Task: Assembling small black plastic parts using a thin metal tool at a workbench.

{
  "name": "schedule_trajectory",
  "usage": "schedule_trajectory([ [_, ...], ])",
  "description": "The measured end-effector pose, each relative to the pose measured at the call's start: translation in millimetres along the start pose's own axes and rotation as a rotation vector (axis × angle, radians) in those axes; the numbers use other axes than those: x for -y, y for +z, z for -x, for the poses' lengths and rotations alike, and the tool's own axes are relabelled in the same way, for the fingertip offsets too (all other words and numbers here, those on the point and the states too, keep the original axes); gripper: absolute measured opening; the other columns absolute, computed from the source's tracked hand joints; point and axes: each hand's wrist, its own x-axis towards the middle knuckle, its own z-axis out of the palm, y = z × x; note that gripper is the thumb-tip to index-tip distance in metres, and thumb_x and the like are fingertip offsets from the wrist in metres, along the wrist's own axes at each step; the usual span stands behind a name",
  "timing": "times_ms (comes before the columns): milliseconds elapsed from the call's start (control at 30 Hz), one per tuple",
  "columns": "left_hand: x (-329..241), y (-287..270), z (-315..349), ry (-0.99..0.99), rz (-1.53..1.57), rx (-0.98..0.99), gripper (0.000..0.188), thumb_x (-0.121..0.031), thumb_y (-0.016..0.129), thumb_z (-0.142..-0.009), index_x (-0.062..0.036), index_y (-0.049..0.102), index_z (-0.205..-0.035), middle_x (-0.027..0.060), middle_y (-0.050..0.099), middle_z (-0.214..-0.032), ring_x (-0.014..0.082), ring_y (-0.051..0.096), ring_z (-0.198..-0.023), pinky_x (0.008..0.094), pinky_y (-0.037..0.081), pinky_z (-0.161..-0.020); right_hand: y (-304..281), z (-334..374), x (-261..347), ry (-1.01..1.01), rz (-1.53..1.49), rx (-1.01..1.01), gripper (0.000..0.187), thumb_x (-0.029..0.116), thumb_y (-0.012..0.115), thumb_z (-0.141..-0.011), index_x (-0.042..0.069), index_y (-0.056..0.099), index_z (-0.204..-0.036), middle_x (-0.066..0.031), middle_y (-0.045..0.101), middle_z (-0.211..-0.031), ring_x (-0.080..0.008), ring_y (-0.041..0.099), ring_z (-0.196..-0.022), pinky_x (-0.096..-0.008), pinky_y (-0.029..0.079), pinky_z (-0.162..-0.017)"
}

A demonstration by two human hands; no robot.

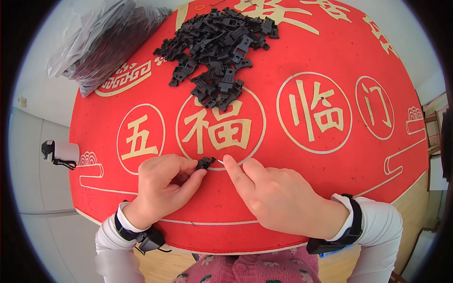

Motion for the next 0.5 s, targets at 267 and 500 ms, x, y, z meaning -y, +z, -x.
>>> schedule_trajectory([
  [267, 2, 0, 0, -0.016, -0.002, -0.009, 0.016, 0.001, 0.079, -0.074, 0.0018, 0.065, -0.080, 0.0062, 0.064, -0.067, 0.0115, 0.060, -0.052, 0.0224, 0.045, -0.047, -2, -5, 2, -0.006, 0.058, 0.063, 0.053, 0.004, 0.055, -0.083, -0.012, 0.049, -0.133, -0.0102, 0.052, -0.088, -0.0125, 0.056, -0.057, -0.0234, 0.047, -0.050],
  [500, 3, 0, 0, -0.087, 0.052, -0.037, 0.015, 0.000, 0.079, -0.074, 0.0025, 0.065, -0.080, 0.0056, 0.064, -0.067, 0.0102, 0.059, -0.054, 0.0215, 0.045, -0.050, 11, -5, -15, 0.035, -0.267, -0.280, 0.044, -0.003, 0.055, -0.084, -0.010, 0.053, -0.127, -0.0108, 0.055, -0.084, -0.0145, 0.056, -0.057, -0.0259, 0.046, -0.053],
])
